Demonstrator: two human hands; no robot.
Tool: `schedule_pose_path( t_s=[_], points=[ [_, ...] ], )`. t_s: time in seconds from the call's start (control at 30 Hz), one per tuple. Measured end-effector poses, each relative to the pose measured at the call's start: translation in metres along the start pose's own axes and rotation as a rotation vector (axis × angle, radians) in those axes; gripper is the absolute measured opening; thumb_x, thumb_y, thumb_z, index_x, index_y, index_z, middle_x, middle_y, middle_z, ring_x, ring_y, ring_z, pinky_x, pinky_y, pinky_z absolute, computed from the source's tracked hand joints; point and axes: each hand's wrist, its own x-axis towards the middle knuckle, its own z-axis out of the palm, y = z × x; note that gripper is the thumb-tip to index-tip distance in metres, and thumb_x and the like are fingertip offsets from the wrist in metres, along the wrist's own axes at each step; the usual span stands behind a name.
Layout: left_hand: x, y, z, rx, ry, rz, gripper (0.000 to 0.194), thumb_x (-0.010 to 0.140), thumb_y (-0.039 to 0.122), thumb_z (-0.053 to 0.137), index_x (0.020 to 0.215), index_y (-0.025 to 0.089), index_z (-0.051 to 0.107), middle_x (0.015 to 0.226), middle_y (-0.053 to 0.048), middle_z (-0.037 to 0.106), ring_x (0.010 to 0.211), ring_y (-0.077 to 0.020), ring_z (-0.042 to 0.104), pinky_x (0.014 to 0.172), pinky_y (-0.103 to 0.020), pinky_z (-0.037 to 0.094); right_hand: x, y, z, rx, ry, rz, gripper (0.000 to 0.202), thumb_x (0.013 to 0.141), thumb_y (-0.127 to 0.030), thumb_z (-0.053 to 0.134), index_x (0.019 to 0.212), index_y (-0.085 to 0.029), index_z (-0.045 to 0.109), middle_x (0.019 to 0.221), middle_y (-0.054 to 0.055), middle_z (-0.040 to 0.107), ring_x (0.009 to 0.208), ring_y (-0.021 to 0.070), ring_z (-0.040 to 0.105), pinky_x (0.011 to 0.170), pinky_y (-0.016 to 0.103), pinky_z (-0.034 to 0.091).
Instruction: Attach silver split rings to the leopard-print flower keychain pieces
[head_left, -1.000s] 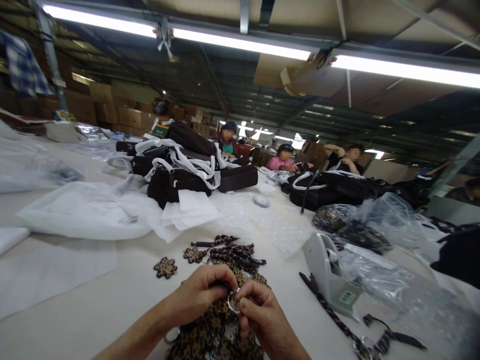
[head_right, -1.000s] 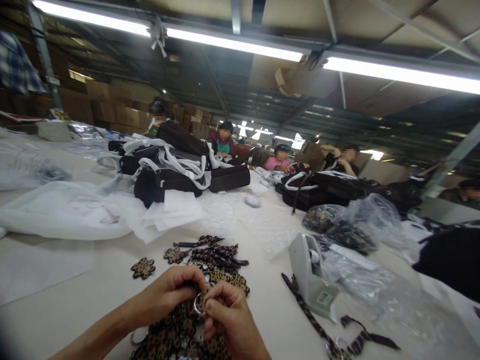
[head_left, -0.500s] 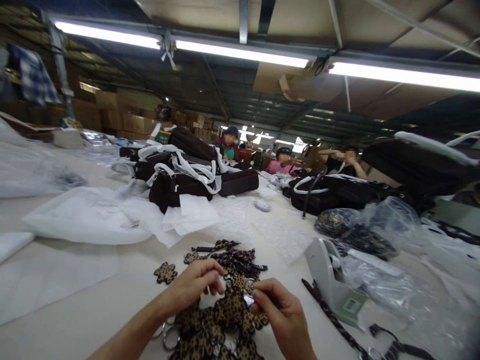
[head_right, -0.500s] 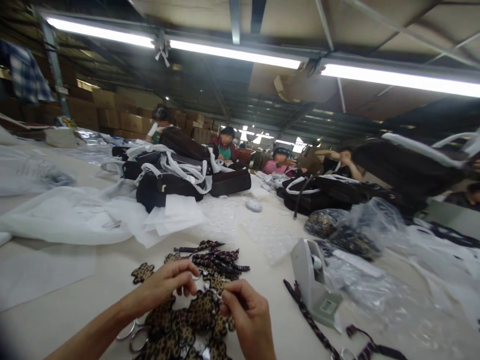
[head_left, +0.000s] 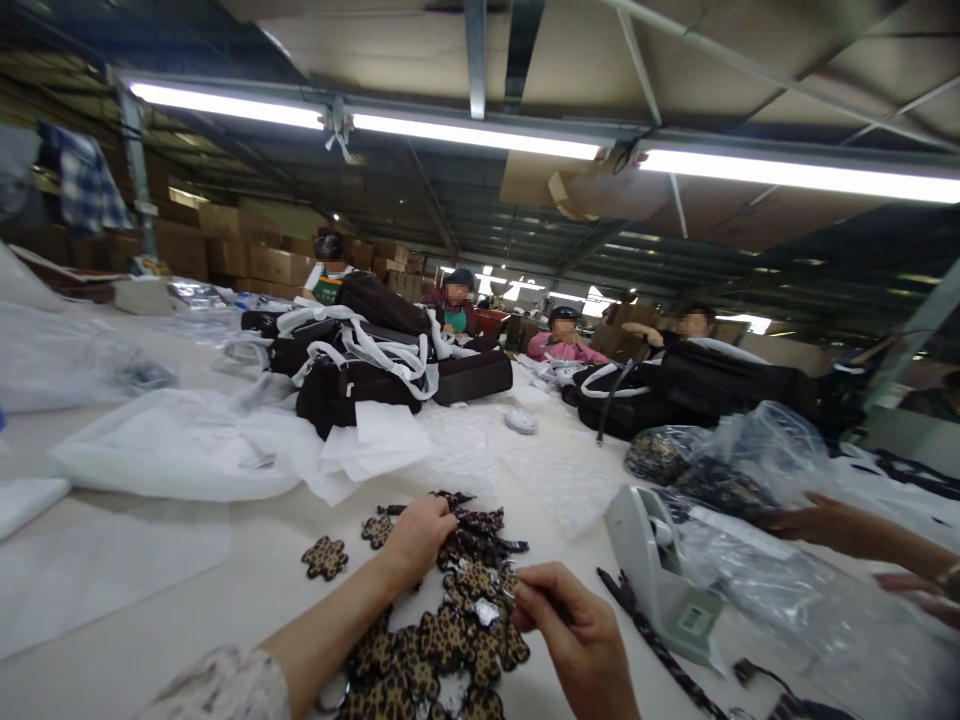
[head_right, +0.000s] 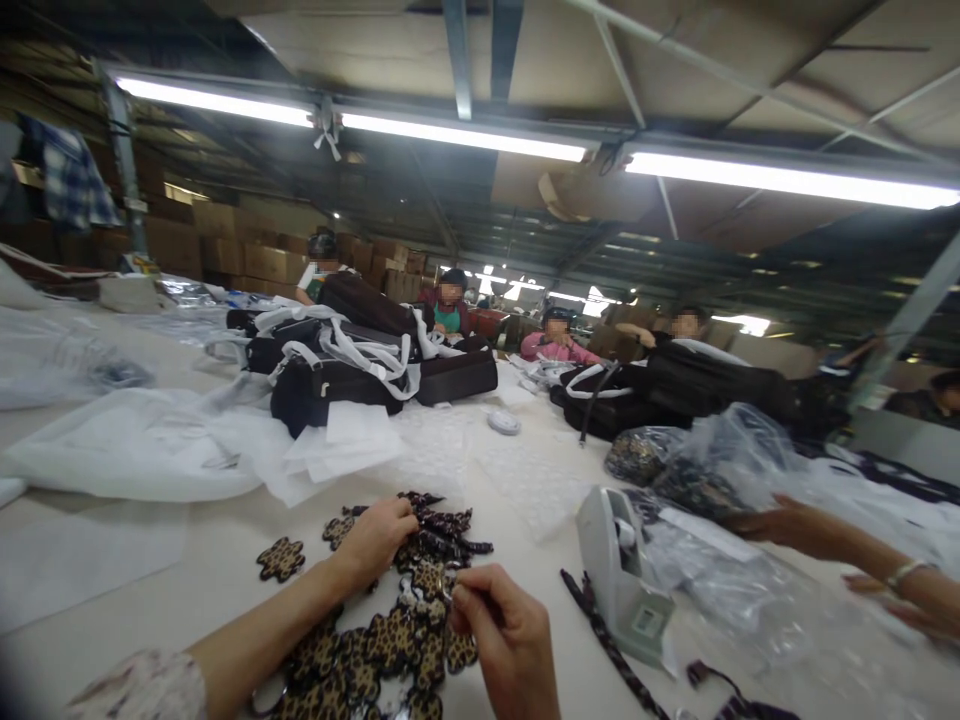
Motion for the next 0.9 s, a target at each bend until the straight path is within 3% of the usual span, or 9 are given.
schedule_pose_path(
  t_s=[0.1,0.17,0.33,0.5,0.73,0.9],
  points=[
    [-0.006,0.009,-0.013,-0.038,0.037,-0.021,0.014,0.084,0.012,0.047,0.087,0.018,0.06,0.091,-0.008,0.063,0.092,-0.0239,0.056,0.086,-0.035,0.041,0.0,0.003,0.003,0.141,-0.048,0.091,0.029,0.074,-0.046,0.075,0.071,-0.018,0.069,0.054,0.0,0.063,0.051,0.0157,0.061,0.05,0.024,0.048],
    [-0.013,0.021,-0.023,-0.179,0.043,-0.018,0.012,0.085,0.018,0.047,0.089,0.019,0.059,0.086,-0.003,0.063,0.084,-0.0198,0.057,0.08,-0.03,0.043,0.0,0.002,0.004,0.232,-0.091,0.147,0.03,0.071,-0.046,0.077,0.07,-0.017,0.068,0.052,-0.001,0.062,0.049,0.0147,0.061,0.049,0.023,0.047],
    [-0.028,0.05,-0.04,-0.837,-0.125,-0.037,0.021,0.077,0.021,0.05,0.092,0.017,0.064,0.08,0.0,0.062,0.07,-0.0144,0.053,0.067,-0.025,0.042,0.0,-0.006,0.005,0.388,-0.198,0.228,0.028,0.07,-0.041,0.079,0.071,-0.016,0.067,0.049,-0.002,0.064,0.045,0.0112,0.059,0.05,0.021,0.046],
    [-0.036,0.059,-0.046,-0.894,-0.177,-0.021,0.024,0.075,0.022,0.052,0.09,0.017,0.07,0.076,0.001,0.06,0.071,-0.0137,0.049,0.072,-0.025,0.039,0.0,-0.006,0.005,0.432,-0.223,0.277,0.028,0.07,-0.039,0.08,0.069,-0.016,0.065,0.046,-0.002,0.064,0.042,0.0097,0.057,0.047,0.02,0.046],
    [-0.038,0.054,-0.048,-0.996,-0.196,-0.03,0.024,0.071,0.02,0.053,0.088,0.018,0.07,0.073,0.002,0.058,0.069,-0.0135,0.046,0.069,-0.025,0.036,0.0,0.002,0.007,0.451,-0.202,0.308,0.028,0.071,-0.039,0.08,0.071,-0.016,0.066,0.048,-0.002,0.065,0.043,0.0089,0.057,0.047,0.019,0.046],
    [-0.04,0.046,-0.05,-1.127,-0.368,-0.073,0.028,0.07,0.021,0.054,0.095,0.017,0.068,0.072,0.002,0.059,0.062,-0.0113,0.043,0.057,-0.022,0.03,0.001,-0.001,0.008,0.452,-0.226,0.319,0.028,0.07,-0.038,0.081,0.069,-0.015,0.065,0.055,0.0,0.068,0.044,0.0087,0.057,0.046,0.019,0.047]
  ],
)
